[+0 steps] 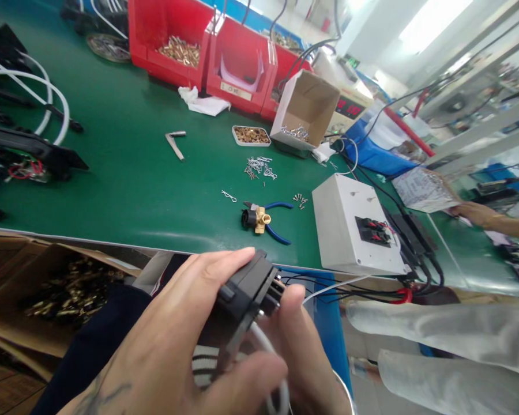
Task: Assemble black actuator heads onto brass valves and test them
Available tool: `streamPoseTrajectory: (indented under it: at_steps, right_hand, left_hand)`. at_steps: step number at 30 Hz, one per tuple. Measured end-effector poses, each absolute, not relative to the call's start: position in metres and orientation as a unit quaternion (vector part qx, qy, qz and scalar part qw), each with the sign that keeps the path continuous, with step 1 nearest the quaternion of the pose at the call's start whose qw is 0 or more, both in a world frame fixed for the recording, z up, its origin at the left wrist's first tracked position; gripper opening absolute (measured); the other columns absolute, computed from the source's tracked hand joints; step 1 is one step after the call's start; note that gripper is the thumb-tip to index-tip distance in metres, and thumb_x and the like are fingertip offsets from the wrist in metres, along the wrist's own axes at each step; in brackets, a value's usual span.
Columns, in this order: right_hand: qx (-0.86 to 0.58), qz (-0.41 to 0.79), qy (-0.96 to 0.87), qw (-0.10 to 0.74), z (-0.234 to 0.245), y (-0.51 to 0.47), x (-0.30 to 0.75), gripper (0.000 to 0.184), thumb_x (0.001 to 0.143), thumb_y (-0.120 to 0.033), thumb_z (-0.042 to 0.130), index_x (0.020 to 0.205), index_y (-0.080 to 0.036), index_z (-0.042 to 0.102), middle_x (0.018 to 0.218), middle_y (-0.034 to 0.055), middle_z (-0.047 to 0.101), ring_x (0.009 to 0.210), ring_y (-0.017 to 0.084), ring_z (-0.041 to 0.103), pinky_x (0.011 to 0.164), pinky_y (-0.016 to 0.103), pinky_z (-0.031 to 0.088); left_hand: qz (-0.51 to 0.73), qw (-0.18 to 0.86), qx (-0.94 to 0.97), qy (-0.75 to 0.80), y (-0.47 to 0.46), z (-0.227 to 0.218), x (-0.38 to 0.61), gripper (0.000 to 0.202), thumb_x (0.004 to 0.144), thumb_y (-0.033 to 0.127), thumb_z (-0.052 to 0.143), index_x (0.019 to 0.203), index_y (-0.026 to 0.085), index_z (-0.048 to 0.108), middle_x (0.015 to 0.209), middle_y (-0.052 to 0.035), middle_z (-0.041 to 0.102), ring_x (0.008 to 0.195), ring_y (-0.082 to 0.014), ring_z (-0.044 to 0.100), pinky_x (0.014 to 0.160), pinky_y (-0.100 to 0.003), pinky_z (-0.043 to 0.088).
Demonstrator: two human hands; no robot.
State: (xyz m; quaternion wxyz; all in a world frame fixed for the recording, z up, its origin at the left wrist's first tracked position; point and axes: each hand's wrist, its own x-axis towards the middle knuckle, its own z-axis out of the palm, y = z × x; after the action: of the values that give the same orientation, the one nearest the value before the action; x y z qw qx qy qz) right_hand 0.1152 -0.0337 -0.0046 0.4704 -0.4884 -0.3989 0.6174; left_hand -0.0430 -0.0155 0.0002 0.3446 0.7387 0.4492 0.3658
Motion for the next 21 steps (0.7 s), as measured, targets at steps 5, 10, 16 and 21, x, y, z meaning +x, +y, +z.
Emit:
streamPoseTrajectory:
  at_steps: [5, 10, 16, 21]
  right_hand:
    - [-0.554, 0.451, -0.507, 0.482, -0.019, -0.035, 0.123, 0.068, 0.075, -0.074, 0.069, 0.128, -0.034, 0.059, 0.109, 0.0030, 0.070, 0.090, 0.020, 0.067, 0.080, 0.032, 0.057]
    - [-0.552, 0.343, -0.598, 0.469, -0.015, -0.005, 0.143, 0.060, 0.088, -0.064, 0.063, 0.138, -0.032, 0.053, 0.101, 0.0015, 0.069, 0.081, 0.016, 0.065, 0.075, 0.031, 0.055]
    - [-0.637, 0.146, -0.689, 0.314, 0.000, 0.078, 0.161, 0.012, 0.090, -0.022, 0.066, 0.102, -0.019, 0.066, 0.099, 0.0043, 0.071, 0.088, 0.018, 0.065, 0.082, 0.033, 0.051]
    - [-0.622, 0.094, -0.777, 0.042, -0.007, 0.137, 0.129, 0.026, 0.090, -0.012, 0.062, 0.116, -0.013, 0.065, 0.114, 0.0130, 0.070, 0.107, 0.024, 0.063, 0.093, 0.035, 0.047]
  left_hand:
    - [0.330, 0.370, 0.734, 0.465, -0.011, -0.009, -0.045, 0.055, 0.091, 0.044, 0.064, 0.142, 0.040, 0.045, 0.135, -0.0007, 0.067, 0.116, -0.0258, 0.070, 0.095, -0.034, 0.060]
    - [0.372, 0.407, 0.669, 0.499, -0.007, -0.024, -0.048, 0.050, 0.090, 0.041, 0.069, 0.136, 0.046, 0.050, 0.131, 0.0052, 0.069, 0.116, -0.0214, 0.070, 0.097, -0.031, 0.060]
    - [0.472, 0.466, 0.619, 0.421, -0.008, -0.025, -0.045, 0.055, 0.087, 0.018, 0.073, 0.133, 0.039, 0.053, 0.145, 0.0056, 0.060, 0.132, -0.0131, 0.058, 0.111, -0.022, 0.048]
    - [0.507, 0.442, 0.648, 0.359, -0.008, -0.018, -0.045, 0.061, 0.082, 0.005, 0.074, 0.132, 0.033, 0.050, 0.145, 0.0041, 0.059, 0.135, -0.0088, 0.054, 0.114, -0.016, 0.043]
